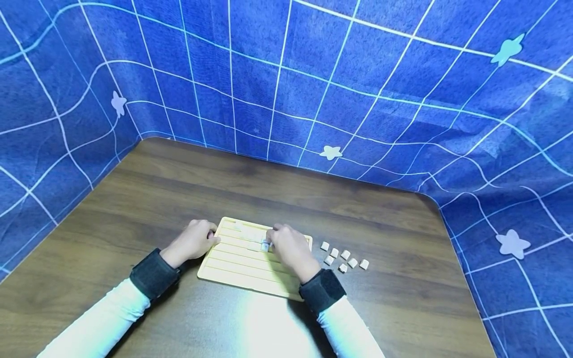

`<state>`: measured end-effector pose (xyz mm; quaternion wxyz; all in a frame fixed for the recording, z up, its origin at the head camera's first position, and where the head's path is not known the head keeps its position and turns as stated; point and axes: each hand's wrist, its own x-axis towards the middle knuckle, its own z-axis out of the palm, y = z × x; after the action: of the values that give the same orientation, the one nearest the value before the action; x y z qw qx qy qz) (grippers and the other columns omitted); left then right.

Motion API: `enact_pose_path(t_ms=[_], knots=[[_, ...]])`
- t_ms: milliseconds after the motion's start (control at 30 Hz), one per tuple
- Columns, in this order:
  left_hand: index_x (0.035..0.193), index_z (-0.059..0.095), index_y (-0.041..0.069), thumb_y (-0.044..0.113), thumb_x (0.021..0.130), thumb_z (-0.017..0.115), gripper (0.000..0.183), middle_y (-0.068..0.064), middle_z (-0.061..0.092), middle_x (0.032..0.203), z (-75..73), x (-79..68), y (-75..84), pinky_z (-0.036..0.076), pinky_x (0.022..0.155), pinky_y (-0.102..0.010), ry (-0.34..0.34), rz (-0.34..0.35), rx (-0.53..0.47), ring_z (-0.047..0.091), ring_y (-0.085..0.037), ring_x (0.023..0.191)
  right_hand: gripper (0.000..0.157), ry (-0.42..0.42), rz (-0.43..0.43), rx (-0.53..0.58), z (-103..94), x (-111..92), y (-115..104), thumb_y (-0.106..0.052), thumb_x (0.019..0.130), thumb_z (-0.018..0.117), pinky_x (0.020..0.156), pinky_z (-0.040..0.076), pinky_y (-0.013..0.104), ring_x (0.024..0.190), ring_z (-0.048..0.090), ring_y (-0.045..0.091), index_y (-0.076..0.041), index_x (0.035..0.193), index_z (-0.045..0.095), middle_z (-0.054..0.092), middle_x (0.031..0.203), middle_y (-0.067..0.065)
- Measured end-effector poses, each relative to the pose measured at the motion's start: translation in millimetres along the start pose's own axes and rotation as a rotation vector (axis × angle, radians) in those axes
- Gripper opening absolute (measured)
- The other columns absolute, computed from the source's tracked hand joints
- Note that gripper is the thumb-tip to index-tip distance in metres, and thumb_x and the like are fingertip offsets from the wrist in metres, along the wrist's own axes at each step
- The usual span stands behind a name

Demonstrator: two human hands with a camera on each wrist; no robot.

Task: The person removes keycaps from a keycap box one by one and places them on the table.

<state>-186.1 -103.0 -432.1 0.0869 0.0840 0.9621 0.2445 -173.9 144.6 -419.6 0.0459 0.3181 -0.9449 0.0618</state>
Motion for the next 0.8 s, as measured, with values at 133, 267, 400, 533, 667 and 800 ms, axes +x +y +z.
enact_pose_path(t_ms=[133, 267, 400, 533, 667, 800], knots=[[0.085, 0.067, 0.003, 0.018, 0.085, 0.066, 0.014, -0.005, 0.058, 0.069, -0.4, 0.3, 0.2, 0.047, 0.065, -0.04, -0.004, -0.009, 0.002, 0.053, -0.022, 0.068, 0.013, -0.007, 0.003, 0.004, -0.9, 0, 0, -0.003, 0.075, 0.07, 0.061, 0.058, 0.034, 0.082, 0.063, 0.023, -0.012, 0.084, 0.066, 0.063, 0.087, 0.003], [0.082, 0.066, 0.005, 0.018, 0.085, 0.066, 0.014, -0.005, 0.056, 0.068, -0.5, 0.8, 0.2, 0.045, 0.063, -0.039, -0.009, -0.014, 0.009, 0.051, -0.021, 0.067, 0.014, -0.008, 0.009, 0.007, -1.4, 0, 0, -0.003, 0.075, 0.069, 0.061, 0.057, 0.035, 0.082, 0.063, 0.022, -0.013, 0.085, 0.066, 0.064, 0.088, 0.002], [0.082, 0.065, 0.005, 0.018, 0.085, 0.065, 0.013, -0.005, 0.056, 0.069, -0.5, 0.9, 0.4, 0.045, 0.062, -0.038, -0.018, -0.014, 0.006, 0.051, -0.021, 0.067, 0.014, -0.007, 0.017, 0.013, -2.6, -1, 0, -0.004, 0.076, 0.068, 0.06, 0.057, 0.035, 0.082, 0.062, 0.021, -0.014, 0.086, 0.066, 0.065, 0.09, 0.001], [0.084, 0.066, 0.004, 0.018, 0.085, 0.065, 0.014, -0.006, 0.056, 0.07, -0.5, 0.9, 0.4, 0.045, 0.063, -0.039, -0.022, -0.013, 0.009, 0.051, -0.022, 0.068, 0.014, 0.014, 0.028, 0.036, -6.0, -4, 2, -0.004, 0.076, 0.068, 0.059, 0.056, 0.035, 0.081, 0.061, 0.021, -0.014, 0.086, 0.067, 0.065, 0.089, 0.002], [0.083, 0.066, 0.004, 0.018, 0.085, 0.065, 0.014, -0.006, 0.057, 0.07, -0.4, 1.3, 0.3, 0.046, 0.063, -0.039, -0.02, -0.013, 0.016, 0.052, -0.022, 0.068, 0.015, 0.064, 0.051, 0.045, -10.1, -8, 7, -0.004, 0.074, 0.069, 0.059, 0.057, 0.037, 0.08, 0.062, 0.02, -0.013, 0.086, 0.067, 0.066, 0.087, 0.002], [0.084, 0.066, 0.004, 0.018, 0.085, 0.065, 0.013, -0.006, 0.057, 0.07, -0.2, 0.5, 0.5, 0.045, 0.062, -0.038, -0.024, -0.02, 0.011, 0.052, -0.022, 0.067, 0.015, 0.09, 0.075, 0.052, -13.4, -14, 15, -0.003, 0.073, 0.069, 0.058, 0.055, 0.037, 0.077, 0.061, 0.019, -0.013, 0.085, 0.067, 0.065, 0.085, 0.001]])
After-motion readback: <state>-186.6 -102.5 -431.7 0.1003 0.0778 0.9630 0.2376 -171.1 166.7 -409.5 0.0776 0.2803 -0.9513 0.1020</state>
